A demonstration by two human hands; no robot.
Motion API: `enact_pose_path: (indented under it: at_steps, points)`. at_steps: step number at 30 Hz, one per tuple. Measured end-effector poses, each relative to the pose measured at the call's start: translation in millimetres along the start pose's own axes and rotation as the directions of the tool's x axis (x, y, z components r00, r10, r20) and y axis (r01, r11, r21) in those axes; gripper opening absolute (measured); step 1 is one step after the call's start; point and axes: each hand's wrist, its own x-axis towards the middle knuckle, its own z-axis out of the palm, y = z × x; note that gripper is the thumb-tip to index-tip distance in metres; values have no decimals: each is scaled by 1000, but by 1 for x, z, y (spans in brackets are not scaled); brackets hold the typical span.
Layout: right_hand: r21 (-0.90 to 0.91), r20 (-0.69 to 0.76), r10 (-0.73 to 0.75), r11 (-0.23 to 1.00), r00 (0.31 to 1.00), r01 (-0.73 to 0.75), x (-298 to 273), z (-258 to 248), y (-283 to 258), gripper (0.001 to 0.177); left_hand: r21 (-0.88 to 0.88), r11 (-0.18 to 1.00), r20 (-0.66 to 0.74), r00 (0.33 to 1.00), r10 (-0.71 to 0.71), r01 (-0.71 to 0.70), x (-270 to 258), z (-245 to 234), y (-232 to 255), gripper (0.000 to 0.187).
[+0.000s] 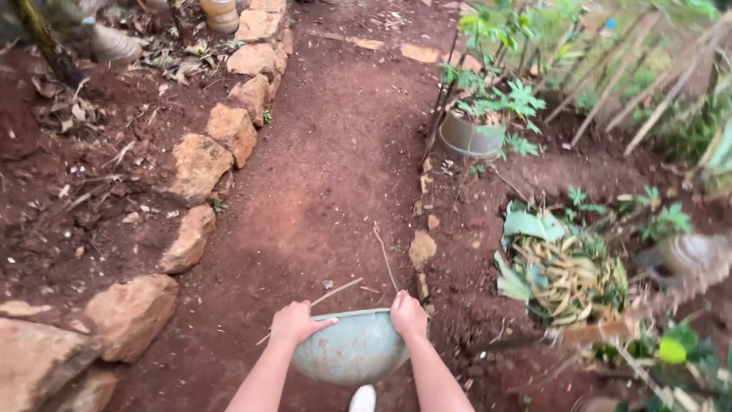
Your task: Cleaning up leaves and plant debris from a garden area using a dustpan and a stick.
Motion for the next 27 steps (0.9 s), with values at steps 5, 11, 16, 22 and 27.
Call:
enact_pose_path:
  at_steps: [5, 11, 16, 22, 27]
  points:
    - [-69, 34, -70, 995, 997, 72, 48, -14, 11, 39, -74, 992, 15, 995, -96, 97, 24, 13, 29, 93]
    - [-37, 64, -33, 999, 997, 35, 92, -25, 35, 39, -104, 984, 27, 989, -144, 146, 53, 10, 72, 95]
    - [-51, 101, 19, 999, 995, -14, 111, -27, 51, 40, -80, 989, 46, 992, -118, 122, 75, 15, 89, 97]
    - [-43, 109, 82, 996, 991, -78, 128, -43, 64, 41, -35, 997, 44, 997, -68, 69, 99, 16, 113, 98]
    - [-52, 82, 189, 981, 978, -185, 131, -48, 94, 41, 43, 999, 107, 994, 22, -26, 119, 16, 138, 99]
